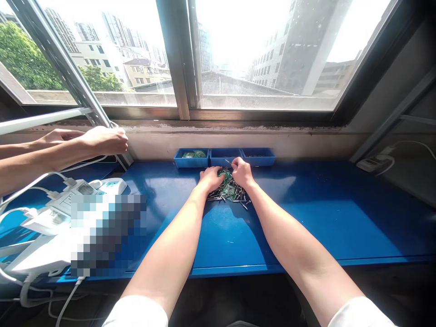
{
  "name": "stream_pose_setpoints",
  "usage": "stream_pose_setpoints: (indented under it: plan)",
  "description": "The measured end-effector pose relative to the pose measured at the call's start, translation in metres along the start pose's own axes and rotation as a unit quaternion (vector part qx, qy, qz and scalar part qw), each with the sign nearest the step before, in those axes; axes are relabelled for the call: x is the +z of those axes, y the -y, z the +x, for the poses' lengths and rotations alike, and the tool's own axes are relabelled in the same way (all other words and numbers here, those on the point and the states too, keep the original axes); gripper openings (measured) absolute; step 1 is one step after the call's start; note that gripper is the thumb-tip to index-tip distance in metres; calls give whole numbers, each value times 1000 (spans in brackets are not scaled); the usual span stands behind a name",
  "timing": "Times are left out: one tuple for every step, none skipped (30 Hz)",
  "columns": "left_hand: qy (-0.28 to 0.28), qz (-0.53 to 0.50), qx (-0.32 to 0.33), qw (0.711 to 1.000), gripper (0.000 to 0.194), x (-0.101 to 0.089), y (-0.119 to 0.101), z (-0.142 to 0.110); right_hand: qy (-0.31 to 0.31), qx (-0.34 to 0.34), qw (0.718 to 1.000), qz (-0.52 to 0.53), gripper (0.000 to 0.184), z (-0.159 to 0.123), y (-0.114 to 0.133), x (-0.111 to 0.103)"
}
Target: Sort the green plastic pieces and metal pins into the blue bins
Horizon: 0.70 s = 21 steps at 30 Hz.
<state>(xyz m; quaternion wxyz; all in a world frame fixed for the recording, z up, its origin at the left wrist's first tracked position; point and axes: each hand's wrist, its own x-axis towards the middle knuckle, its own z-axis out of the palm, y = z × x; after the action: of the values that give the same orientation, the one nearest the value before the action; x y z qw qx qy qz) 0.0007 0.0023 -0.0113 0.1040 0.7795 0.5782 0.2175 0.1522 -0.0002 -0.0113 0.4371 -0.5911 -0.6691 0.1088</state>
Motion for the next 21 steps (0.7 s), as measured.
stream_pose_setpoints:
  plan:
    - [-1, -3, -2, 1000, 47, 0, 0, 0, -1, -22, 1000, 8, 21, -1, 1, 0]
    - [-4, -8, -6, 1000, 47, -1, -1, 0, 1, -43, 999, 14, 23, -1, 2, 0]
    - [-12, -14, -10, 1000, 47, -1, -1, 0, 7, -61, 998, 15, 24, -1, 3, 0]
    - [-25, -21, -13, 999, 46, -2, -1, 0, 16, -75, 997, 13, 24, -2, 4, 0]
    - [-41, -31, -12, 999, 45, -2, -2, 0, 28, -86, 996, 6, 23, -2, 4, 1]
    - [-57, -43, -7, 997, 43, -3, -2, 0, 39, -95, 995, -1, 23, -2, 4, 1]
    - [-69, -57, 4, 996, 41, -4, -2, 0, 48, -101, 994, -8, 23, -2, 5, 1]
    - [-75, -72, 18, 994, 39, -5, -2, 0, 55, -106, 993, -12, 22, -2, 5, 1]
    - [-77, -87, 33, 993, 38, -6, -3, 0, 59, -108, 992, -14, 22, -2, 5, 0]
    - [-77, -100, 45, 991, 37, -7, -3, -1, 61, -108, 992, -12, 22, -2, 5, 0]
    - [-76, -109, 52, 990, 35, -8, -3, -1, 62, -105, 993, -6, 21, -2, 5, 0]
    - [-75, -113, 54, 989, 34, -9, -4, -1, 62, -100, 993, 4, 21, -2, 5, 0]
    - [-75, -112, 50, 990, 32, -10, -4, -1, 62, -94, 993, 21, 20, -2, 5, 0]
    - [-77, -110, 44, 990, 32, -11, -4, -1, 62, -83, 994, 45, 19, -3, 5, 0]
    - [-78, -107, 37, 990, 31, -12, -4, -2, 62, -69, 993, 74, 18, -3, 4, 0]
    - [-81, -107, 33, 990, 32, -12, -4, -2, 64, -55, 991, 106, 18, -3, 4, -1]
    - [-86, -110, 31, 990, 32, -12, -3, -2, 67, -41, 987, 140, 18, -2, 4, -1]
    - [-89, -116, 32, 989, 32, -12, -3, -2, 70, -30, 982, 171, 18, -2, 4, -1]
    - [-90, -124, 37, 988, 32, -11, -2, -2, 75, -24, 977, 198, 19, -2, 3, -2]
    - [-88, -132, 44, 986, 31, -11, -2, -2, 77, -20, 972, 220, 19, -2, 3, -3]
    - [-85, -140, 51, 985, 31, -10, -1, -2, 80, -19, 968, 237, 19, -2, 3, -4]
